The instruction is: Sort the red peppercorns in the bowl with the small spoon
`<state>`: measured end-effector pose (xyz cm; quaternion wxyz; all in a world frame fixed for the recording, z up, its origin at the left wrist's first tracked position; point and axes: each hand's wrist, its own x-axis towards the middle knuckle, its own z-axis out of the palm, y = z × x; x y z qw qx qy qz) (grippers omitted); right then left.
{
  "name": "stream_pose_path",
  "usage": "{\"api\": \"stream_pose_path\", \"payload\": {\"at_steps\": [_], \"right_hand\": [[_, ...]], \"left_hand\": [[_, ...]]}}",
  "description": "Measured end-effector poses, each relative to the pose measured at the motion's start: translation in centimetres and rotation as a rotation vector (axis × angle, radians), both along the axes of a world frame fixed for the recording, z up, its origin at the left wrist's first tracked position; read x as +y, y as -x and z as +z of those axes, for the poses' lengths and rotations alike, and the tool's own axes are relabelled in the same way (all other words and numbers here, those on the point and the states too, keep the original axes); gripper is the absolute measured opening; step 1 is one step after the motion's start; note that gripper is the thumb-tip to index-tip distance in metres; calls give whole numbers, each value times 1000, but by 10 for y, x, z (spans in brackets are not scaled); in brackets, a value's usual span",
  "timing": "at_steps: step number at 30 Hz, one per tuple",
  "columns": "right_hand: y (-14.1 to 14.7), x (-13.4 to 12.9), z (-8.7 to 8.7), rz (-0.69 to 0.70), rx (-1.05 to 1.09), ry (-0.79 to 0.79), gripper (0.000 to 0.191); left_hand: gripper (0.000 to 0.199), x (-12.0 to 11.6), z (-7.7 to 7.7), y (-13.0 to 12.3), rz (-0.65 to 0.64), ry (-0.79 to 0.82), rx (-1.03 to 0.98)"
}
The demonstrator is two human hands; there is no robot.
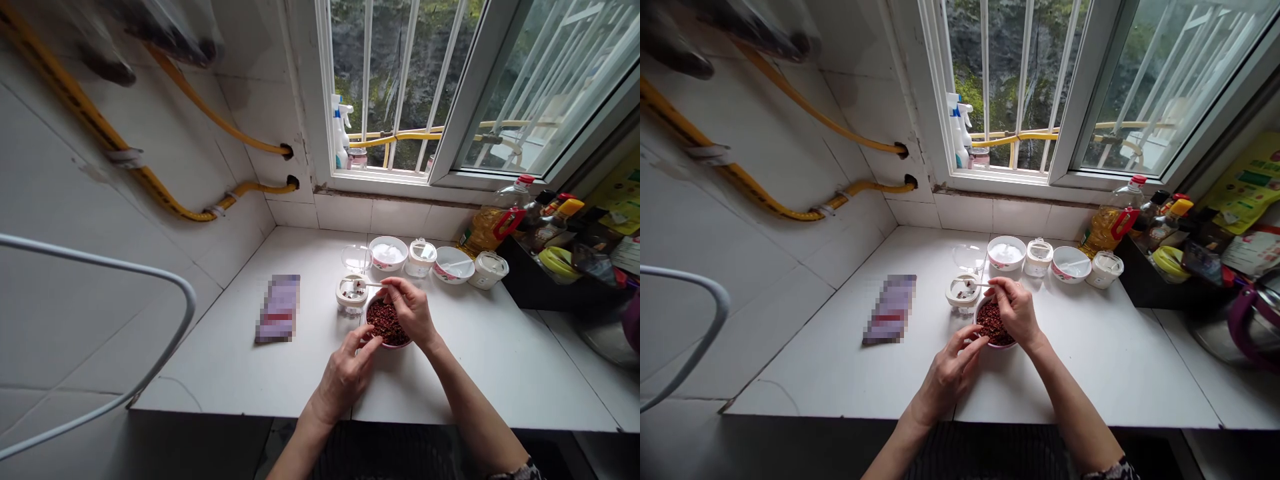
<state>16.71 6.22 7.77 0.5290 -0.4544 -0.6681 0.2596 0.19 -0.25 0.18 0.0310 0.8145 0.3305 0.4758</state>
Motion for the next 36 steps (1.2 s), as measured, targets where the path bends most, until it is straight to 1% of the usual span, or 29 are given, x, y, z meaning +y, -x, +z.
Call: {"api": "stream_pose_path", "payload": {"at_steps": [3,5,7,9,12,15,21,25,28,31,36], "right_hand": [[1,-2,-2,35,-224,-180,20],[-4,-2,-1,35,-248,-210,21],[-11,-3,2,-7,-182,-160,19],[-22,-3,4,-37,-79,-66,16],[-38,-2,7,4,20,73,17],[-46,-1,8,35,9,156,17],[-35,-3,7,126,-102,215,18],[-35,-3,6,118,-45,301,18],[-39,-2,5,147,-12,353,17],[-43,-1,5,184,10,368,17],[-40,-1,6,182,-2,385,16]], "left_hand": [[47,0,0,0,0,5,1],[48,0,0,0,5,6,4],[48,0,0,1,10,5,7],[47,0,0,1,11,6,11],[46,-1,0,1,13,10,16],[46,-1,-1,1,16,9,11],[44,-1,0,1,10,15,24],[42,-1,0,1,15,3,23],[42,-1,0,1,22,-1,26],[41,-1,1,1,25,5,28],[41,-1,2,1,20,7,26]]}}
